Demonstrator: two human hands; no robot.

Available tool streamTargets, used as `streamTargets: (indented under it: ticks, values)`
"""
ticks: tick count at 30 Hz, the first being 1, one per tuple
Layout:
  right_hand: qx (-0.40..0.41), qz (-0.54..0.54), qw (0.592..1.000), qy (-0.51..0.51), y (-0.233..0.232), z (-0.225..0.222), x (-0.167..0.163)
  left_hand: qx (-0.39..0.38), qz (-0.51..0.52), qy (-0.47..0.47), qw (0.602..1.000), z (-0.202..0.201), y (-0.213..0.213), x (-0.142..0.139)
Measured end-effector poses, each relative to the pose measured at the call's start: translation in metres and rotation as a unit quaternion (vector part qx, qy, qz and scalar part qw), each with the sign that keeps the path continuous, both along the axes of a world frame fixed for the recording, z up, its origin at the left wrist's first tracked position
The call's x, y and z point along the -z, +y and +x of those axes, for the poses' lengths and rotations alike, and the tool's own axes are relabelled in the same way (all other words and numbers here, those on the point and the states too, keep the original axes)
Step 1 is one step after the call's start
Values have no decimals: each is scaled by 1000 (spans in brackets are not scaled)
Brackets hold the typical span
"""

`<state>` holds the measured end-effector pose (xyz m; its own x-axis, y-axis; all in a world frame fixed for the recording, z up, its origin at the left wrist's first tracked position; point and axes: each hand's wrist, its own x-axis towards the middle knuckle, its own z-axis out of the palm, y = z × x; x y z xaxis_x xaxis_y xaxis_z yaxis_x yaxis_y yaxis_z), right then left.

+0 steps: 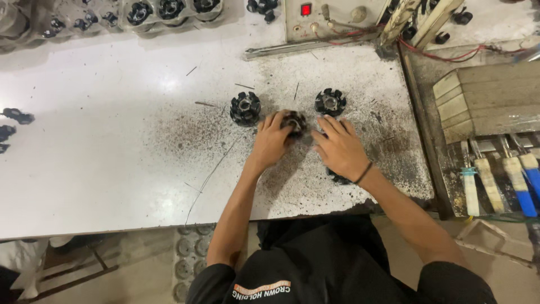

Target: The person uses a soldering iron to solder small black components onto a strip on the workbench, then uses a probe device on the strip, and then solders components onto round black rubber parts one at a time, arranging the finished parts on the bench.

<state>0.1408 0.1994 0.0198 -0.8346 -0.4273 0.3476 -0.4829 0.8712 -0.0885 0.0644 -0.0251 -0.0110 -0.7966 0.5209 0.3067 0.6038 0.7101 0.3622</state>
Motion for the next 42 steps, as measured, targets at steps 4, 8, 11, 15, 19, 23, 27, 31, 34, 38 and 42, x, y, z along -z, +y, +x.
streamTargets:
  ticks: [4, 8, 11, 15, 19, 23, 27, 31, 34, 38, 42]
  values:
    - [-57, 65, 994, -68, -26, -39, 11, -114, 35, 41, 992, -8, -27, -21]
    - [-51, 107, 988, -104, -38, -59, 7, -241, 8, 49, 969, -28, -51, -33]
    - [-38, 118, 990, -73, -42, -76, -2, -209, 33, -16, 977, -36, -56, -40]
    - [-19, 123, 986, -114, -44, -98, -11, -153, 52, -36, 986, -26, -55, -45]
    - [-28, 132, 984, -117, -37, -109, -13, 124, 61, -68, 988, 2, -48, -48]
    - [-37, 138, 986, -83, -22, -85, -1, 148, -1, -90, 985, 20, -40, -36]
    - [-92, 2, 982, -166, -14, -31, 5, 159, 99, -126, 974, 6, -35, -21]
    - [-46, 40, 983, -173, -27, 2, 10, 64, 94, -15, 993, -24, -14, -21]
    - [-25, 37, 993, -109, -31, 1, 12, 61, 46, -18, 997, -51, 6, -31]
    - [-36, -14, 998, -44, -33, -7, 16, 49, -7, -99, 994, -59, 19, -39]
    - [28, 20, 991, -130, -39, -9, 20, 47, 37, -28, 998, -46, 6, -33]
